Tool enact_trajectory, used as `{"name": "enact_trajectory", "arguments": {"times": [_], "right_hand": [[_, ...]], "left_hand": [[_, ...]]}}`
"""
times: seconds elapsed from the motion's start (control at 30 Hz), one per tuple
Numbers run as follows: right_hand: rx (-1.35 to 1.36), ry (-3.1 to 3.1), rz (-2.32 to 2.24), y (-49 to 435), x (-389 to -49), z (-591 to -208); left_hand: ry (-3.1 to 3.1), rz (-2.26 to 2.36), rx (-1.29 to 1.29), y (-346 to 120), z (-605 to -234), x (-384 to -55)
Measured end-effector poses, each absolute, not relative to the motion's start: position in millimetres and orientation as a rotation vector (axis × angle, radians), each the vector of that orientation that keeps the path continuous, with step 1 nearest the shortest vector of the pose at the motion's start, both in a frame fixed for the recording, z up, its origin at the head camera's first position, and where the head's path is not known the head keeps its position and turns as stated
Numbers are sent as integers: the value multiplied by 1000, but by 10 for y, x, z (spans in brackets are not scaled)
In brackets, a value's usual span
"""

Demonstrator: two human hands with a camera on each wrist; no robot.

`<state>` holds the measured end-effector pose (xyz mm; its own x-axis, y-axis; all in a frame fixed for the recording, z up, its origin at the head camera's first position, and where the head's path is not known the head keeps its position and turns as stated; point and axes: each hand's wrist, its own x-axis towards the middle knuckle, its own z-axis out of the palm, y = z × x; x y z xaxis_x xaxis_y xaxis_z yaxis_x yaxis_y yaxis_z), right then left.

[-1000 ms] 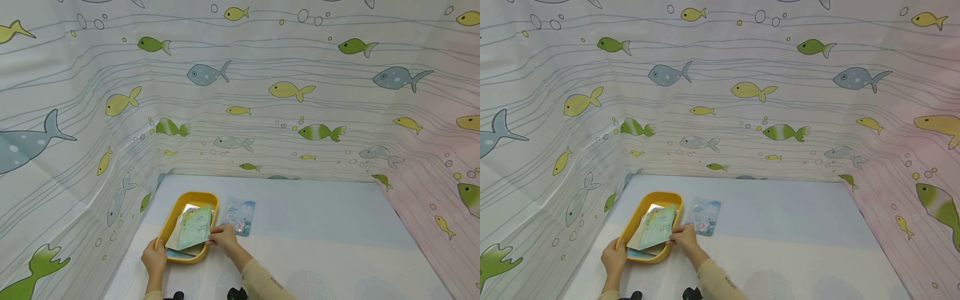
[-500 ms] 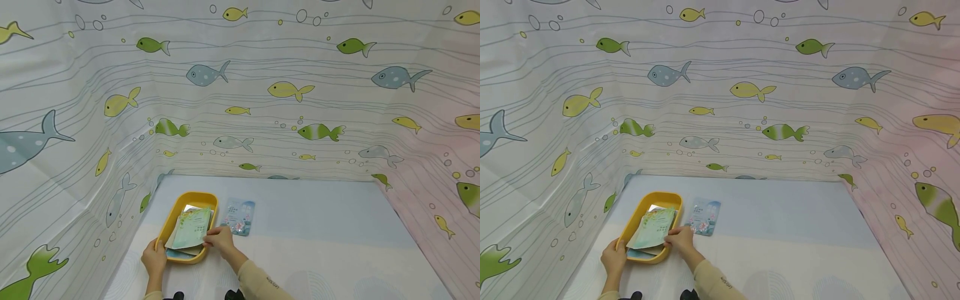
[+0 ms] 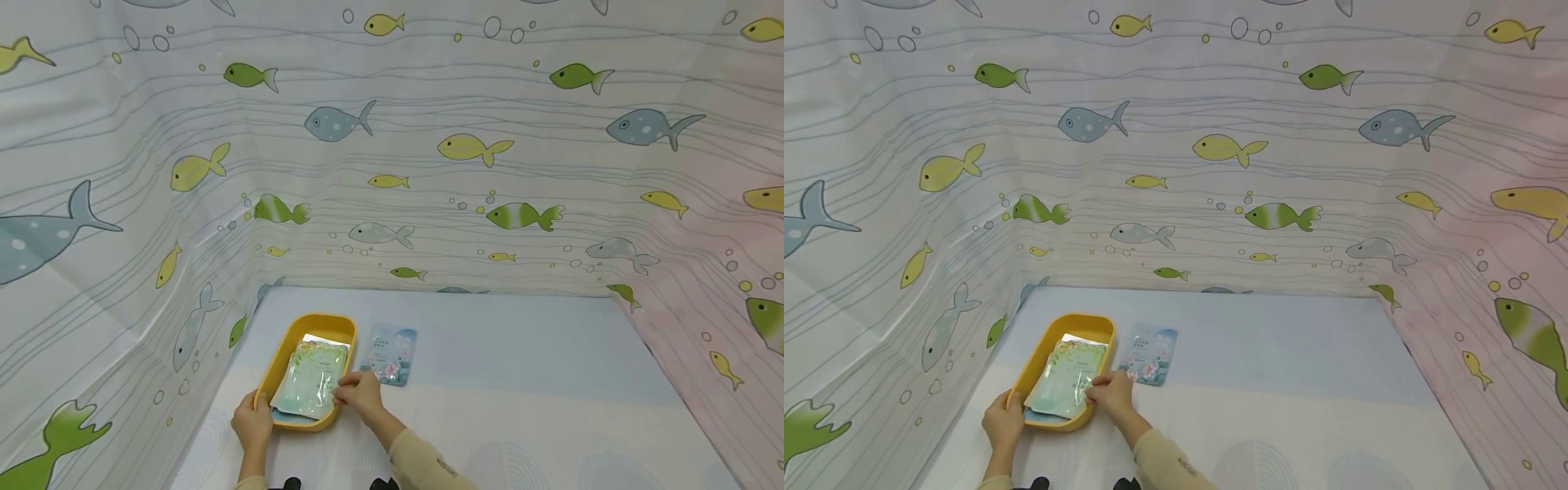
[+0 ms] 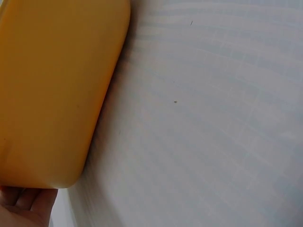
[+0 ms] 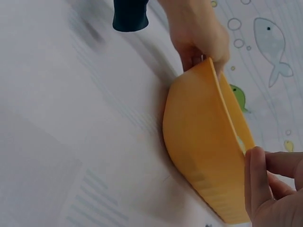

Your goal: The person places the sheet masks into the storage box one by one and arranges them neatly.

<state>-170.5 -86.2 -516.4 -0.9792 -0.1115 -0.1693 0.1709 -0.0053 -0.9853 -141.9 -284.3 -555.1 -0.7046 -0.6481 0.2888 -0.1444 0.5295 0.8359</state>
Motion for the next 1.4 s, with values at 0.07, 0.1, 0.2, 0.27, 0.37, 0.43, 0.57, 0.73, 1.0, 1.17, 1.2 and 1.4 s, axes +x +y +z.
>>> {"name": "enact_trajectory", "arguments": {"times": [0.07, 0.1, 0.2, 0.27, 0.37, 0.43, 0.57, 0.73, 1.0, 1.17, 1.2, 1.4], "right_hand": [[42, 2099, -2096, -829, -1709, -5200], [31, 2129, -2089, -806, -1714, -5217], [-17, 2238, -2090, -715, -1746, -5260], [-45, 2361, -2053, -638, -1778, -5282], [-44, 2577, -1912, -516, -1821, -5318], [-15, 2697, -1796, -435, -1844, -5342], [67, 2820, -1643, -303, -1880, -5400], [124, 2853, -1575, -179, -1909, -5465], [235, 2862, -1523, -51, -1951, -5476], [289, 2894, -1421, -12, -1961, -5526], [293, 2895, -1400, -7, -1959, -5538], [279, 2899, -1340, -19, -1959, -5613]], "left_hand": [[-2184, -1113, 641, -2839, -5552, -1409], [-2184, -1114, 642, -2838, -5553, -1407], [-2182, -1121, 640, -2839, -5554, -1410], [-2179, -1127, 641, -2842, -5557, -1415], [-2175, -1128, 645, -2850, -5569, -1419], [-2175, -1125, 647, -2856, -5576, -1420], [-2180, -1116, 649, -2860, -5576, -1417], [-2187, -1110, 651, -2861, -5578, -1412], [-2213, -1113, 661, -2861, -5587, -1420], [-2233, -1132, 680, -2858, -5582, -1411], [-2233, -1135, 679, -2856, -5576, -1409], [-2212, -1132, 634, -2859, -5574, -1412]]}}
